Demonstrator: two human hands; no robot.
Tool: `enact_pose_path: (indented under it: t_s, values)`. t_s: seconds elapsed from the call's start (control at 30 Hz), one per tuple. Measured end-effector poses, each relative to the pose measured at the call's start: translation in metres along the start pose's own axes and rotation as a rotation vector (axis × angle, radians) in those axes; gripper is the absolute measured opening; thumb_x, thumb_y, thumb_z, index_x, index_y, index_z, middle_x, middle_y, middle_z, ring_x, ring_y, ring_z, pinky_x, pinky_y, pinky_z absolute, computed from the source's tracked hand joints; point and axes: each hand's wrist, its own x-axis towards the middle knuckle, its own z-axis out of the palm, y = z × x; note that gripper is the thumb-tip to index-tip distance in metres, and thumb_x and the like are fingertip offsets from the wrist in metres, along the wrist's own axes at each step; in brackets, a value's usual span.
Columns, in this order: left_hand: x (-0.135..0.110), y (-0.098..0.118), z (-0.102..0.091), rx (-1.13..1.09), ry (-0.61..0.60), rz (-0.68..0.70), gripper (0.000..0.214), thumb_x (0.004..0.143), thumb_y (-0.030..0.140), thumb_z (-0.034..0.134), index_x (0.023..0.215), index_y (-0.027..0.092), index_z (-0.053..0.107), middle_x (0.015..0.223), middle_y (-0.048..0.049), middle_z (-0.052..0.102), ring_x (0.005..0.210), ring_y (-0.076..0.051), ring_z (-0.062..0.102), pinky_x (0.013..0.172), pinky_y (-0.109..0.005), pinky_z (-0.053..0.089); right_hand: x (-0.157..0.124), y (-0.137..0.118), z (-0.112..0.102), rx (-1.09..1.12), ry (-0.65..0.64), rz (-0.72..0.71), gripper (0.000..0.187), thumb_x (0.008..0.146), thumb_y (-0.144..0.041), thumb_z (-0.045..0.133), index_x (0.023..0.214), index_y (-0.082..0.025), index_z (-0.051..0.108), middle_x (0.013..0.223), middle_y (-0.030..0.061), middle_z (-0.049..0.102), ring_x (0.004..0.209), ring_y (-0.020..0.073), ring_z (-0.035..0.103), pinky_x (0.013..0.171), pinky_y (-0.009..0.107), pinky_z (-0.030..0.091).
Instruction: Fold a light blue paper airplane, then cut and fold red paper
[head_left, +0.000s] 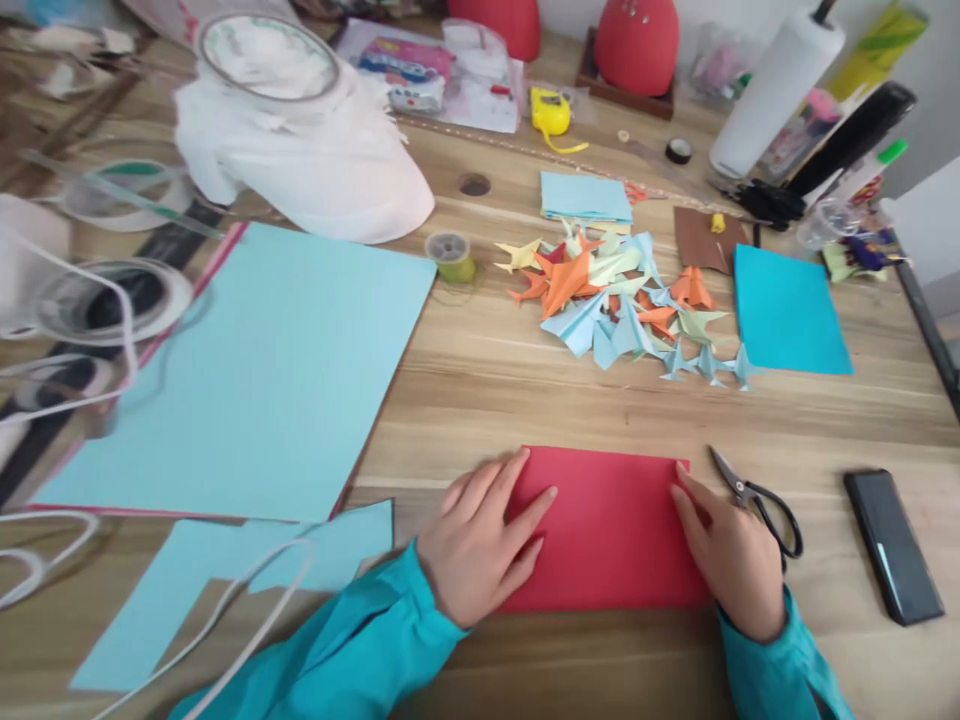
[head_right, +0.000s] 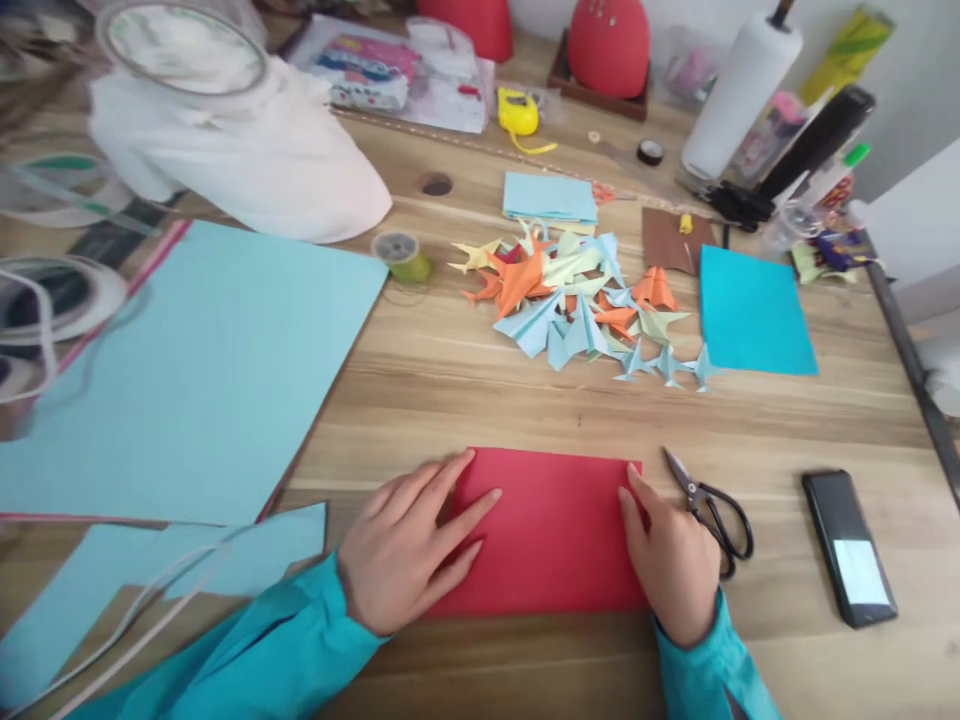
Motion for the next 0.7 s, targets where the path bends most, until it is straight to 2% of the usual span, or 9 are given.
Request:
enact_pose_path:
  t_s: [0.1,0.2,0.33,0.5,0.57,0.63,0.7]
  values:
    - [0.004,0.004,0.001,0.018,0.039,-0.002,0.033,0.078,0.033,0.050,0.107,0.024,0.063,0.130,-0.0170,0.046,0.114,-0.035,0.045,0.085,-0.049,0.042,-0.001,-0.003,-0.002,-0.085,0.028,-0.009,0.041,0.085,-0.049,0.041,0.119,-0.034,0.056,0.072,0.0043,0.071,0.063,0.0200,0.066,0.048,0.025,0.038]
    - [0.009,0.008,0.002,-0.003,0.043,0.071,0.031,0.079,0.028,0.048,0.098,0.014,0.067,0.132,-0.0181,0.045,0.122,-0.033,0.039,0.095,-0.046,0.038,-0.001,-0.003,-0.005,-0.097,0.032,-0.075,0.046,0.082,-0.052,0.044,0.122,-0.031,0.054,0.085,0.0059,0.071,0.076,0.0207,0.066,0.054,0.025,0.041]
    - [0.019,0.011,0.005,-0.024,-0.119,0.187,0.038,0.079,0.019,0.042,0.107,0.002,0.062,0.132,-0.0166,0.047,0.123,-0.024,0.039,0.104,-0.033,0.034,0.002,0.002,-0.013,-0.084,-0.050,-0.129,0.054,0.078,-0.053,0.049,0.127,-0.030,0.048,0.091,0.0052,0.070,0.083,0.0221,0.065,0.061,0.027,0.044]
    - [0.036,0.019,0.002,0.086,-0.322,0.224,0.041,0.078,0.032,0.048,0.092,-0.001,0.067,0.121,-0.0226,0.053,0.118,-0.030,0.043,0.102,-0.033,0.034,0.008,0.005,-0.021,-0.099,-0.138,-0.157,0.062,0.071,-0.058,0.054,0.127,-0.033,0.046,0.092,0.0036,0.071,0.087,0.0251,0.065,0.067,0.031,0.047]
    - [0.045,0.026,-0.001,0.111,-0.380,0.203,0.045,0.080,0.036,0.047,0.099,0.000,0.066,0.115,-0.0233,0.055,0.111,-0.031,0.047,0.096,-0.037,0.038,0.010,0.005,-0.022,-0.113,-0.158,-0.163,0.064,0.071,-0.060,0.054,0.127,-0.033,0.045,0.092,0.0044,0.071,0.088,0.0253,0.065,0.068,0.032,0.047]
    - [0.054,0.034,-0.002,0.121,-0.447,0.132,0.055,0.080,0.039,0.047,0.125,0.007,0.050,0.108,-0.0213,0.056,0.097,-0.031,0.054,0.081,-0.040,0.045,0.010,0.004,-0.022,-0.121,-0.168,-0.167,0.063,0.071,-0.061,0.054,0.126,-0.033,0.046,0.094,0.0053,0.070,0.089,0.0253,0.065,0.069,0.033,0.047]
    - [0.062,0.044,-0.002,0.138,-0.481,0.073,0.059,0.082,0.045,0.043,0.135,0.017,0.039,0.104,-0.0200,0.055,0.091,-0.032,0.054,0.070,-0.040,0.045,0.011,0.003,-0.023,-0.121,-0.165,-0.175,0.062,0.071,-0.061,0.054,0.124,-0.032,0.048,0.096,0.0062,0.070,0.090,0.0256,0.065,0.071,0.033,0.047]
